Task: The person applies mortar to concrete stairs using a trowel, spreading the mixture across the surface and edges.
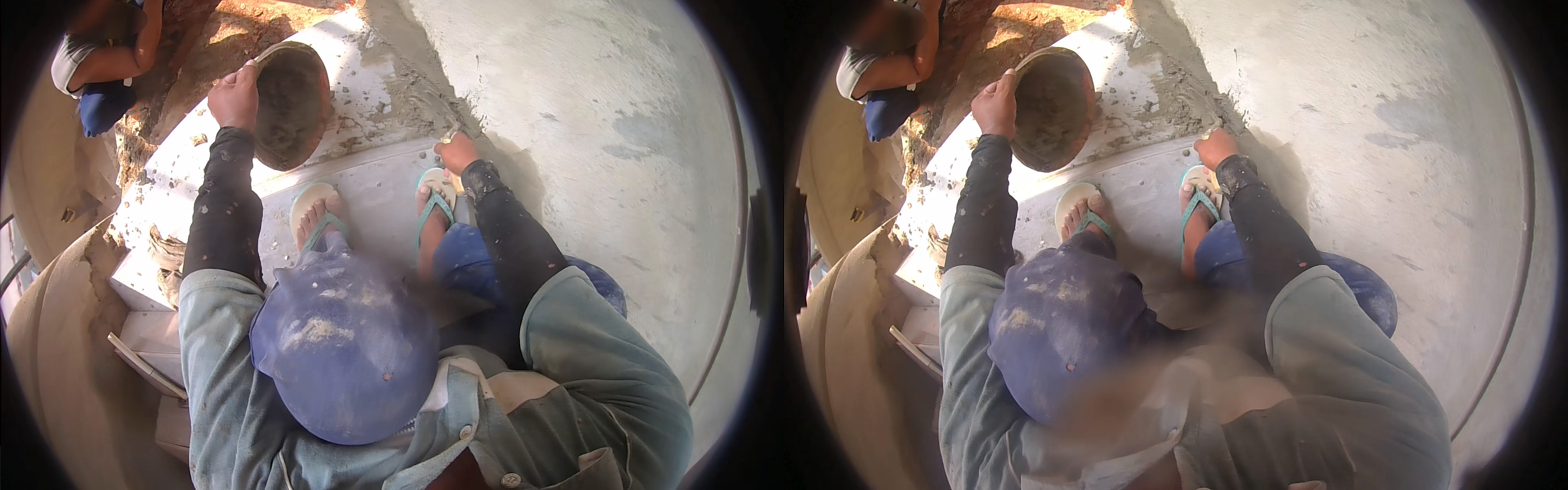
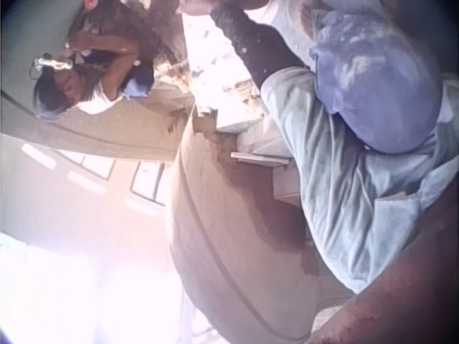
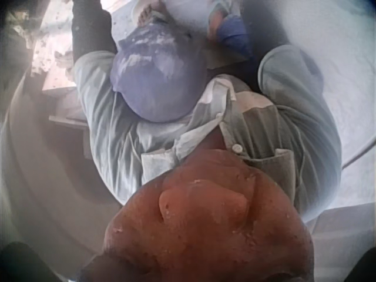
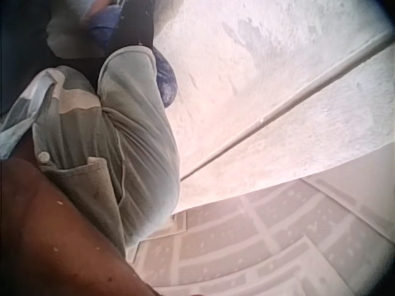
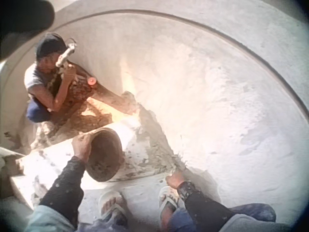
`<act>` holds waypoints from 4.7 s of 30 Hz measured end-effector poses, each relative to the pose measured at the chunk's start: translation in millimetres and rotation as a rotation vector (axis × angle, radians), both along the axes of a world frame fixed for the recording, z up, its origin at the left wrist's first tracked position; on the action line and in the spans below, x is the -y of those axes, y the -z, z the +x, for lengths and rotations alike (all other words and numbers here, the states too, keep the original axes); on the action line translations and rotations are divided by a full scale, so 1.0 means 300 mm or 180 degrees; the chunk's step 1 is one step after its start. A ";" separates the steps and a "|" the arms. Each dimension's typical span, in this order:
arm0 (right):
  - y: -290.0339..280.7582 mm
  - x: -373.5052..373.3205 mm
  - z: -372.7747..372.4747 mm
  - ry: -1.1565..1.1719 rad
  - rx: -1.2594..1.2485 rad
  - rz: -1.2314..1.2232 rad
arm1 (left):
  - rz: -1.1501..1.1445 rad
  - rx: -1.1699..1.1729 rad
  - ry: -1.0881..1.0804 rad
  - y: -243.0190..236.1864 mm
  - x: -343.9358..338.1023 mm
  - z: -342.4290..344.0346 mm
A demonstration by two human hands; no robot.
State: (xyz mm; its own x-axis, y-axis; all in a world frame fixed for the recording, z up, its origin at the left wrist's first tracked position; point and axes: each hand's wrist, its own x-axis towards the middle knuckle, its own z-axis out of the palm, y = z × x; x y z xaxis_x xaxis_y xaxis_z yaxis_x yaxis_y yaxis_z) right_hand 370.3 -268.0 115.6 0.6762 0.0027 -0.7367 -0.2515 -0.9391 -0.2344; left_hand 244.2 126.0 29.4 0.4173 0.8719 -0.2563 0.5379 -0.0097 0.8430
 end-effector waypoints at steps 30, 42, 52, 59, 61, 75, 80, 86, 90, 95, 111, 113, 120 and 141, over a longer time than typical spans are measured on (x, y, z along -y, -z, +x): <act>-0.237 0.059 -0.237 -0.1019 0.1268 -0.1338 | -0.0118 0.0290 0.0041 -0.022 -0.027 -0.015; -0.346 -0.156 0.199 -0.0500 -0.1237 -0.1452 | -0.0151 0.0637 -0.0080 0.001 0.001 0.005; -0.317 0.113 -0.130 -0.2193 -0.0018 -0.1032 | -0.0001 0.0476 -0.0031 0.035 -0.051 -0.006; -0.243 0.171 -0.268 -0.0085 0.0139 -0.0854 | -0.0421 0.0718 -0.0022 0.054 -0.060 0.000; -0.271 0.161 -0.266 0.0156 0.0161 -0.0816 | -0.0433 0.0734 -0.0038 0.043 -0.049 -0.005; -0.214 0.186 -0.232 -0.0830 0.0985 -0.1084 | -0.0172 0.0447 0.0105 0.033 -0.041 0.007; -0.287 0.157 -0.272 -0.0445 0.1127 -0.1151 | -0.0288 0.0572 0.0015 0.016 -0.064 -0.017; -0.375 0.119 -0.359 -0.0569 0.1256 -0.1329 | -0.0321 0.0664 0.0030 0.044 -0.069 -0.020; -0.332 0.096 -0.325 -0.1063 0.1113 -0.1336 | -0.0336 0.0645 0.0038 0.052 -0.076 -0.033; -0.184 -0.059 -0.063 -0.2048 0.0305 -0.1760 | -0.0039 0.0722 -0.0097 0.016 -0.049 -0.034; 0.030 -0.052 0.310 -0.4142 -0.0575 -0.1405 | 0.0180 0.0808 -0.0108 -0.075 -0.001 -0.028; -0.052 -0.075 0.291 -0.4433 -0.0504 -0.1215 | -0.0097 0.0671 -0.0091 0.016 -0.042 -0.054; -0.204 -0.088 0.164 -0.2964 0.0476 -0.1318 | -0.0240 0.0795 -0.0027 0.028 -0.048 -0.028; 0.215 0.008 0.305 -0.0952 -0.1151 -0.1275 | -0.0194 0.0889 -0.0112 -0.015 -0.019 -0.022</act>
State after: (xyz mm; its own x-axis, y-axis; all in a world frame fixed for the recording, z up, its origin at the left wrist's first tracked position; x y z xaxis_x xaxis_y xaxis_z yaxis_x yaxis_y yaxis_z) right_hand 461.9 -270.4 51.1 0.3960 -0.1707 -0.9022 0.0386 -0.9786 0.2021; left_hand 237.6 131.6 33.8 0.4489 0.8736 -0.1880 0.2838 0.0601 0.9570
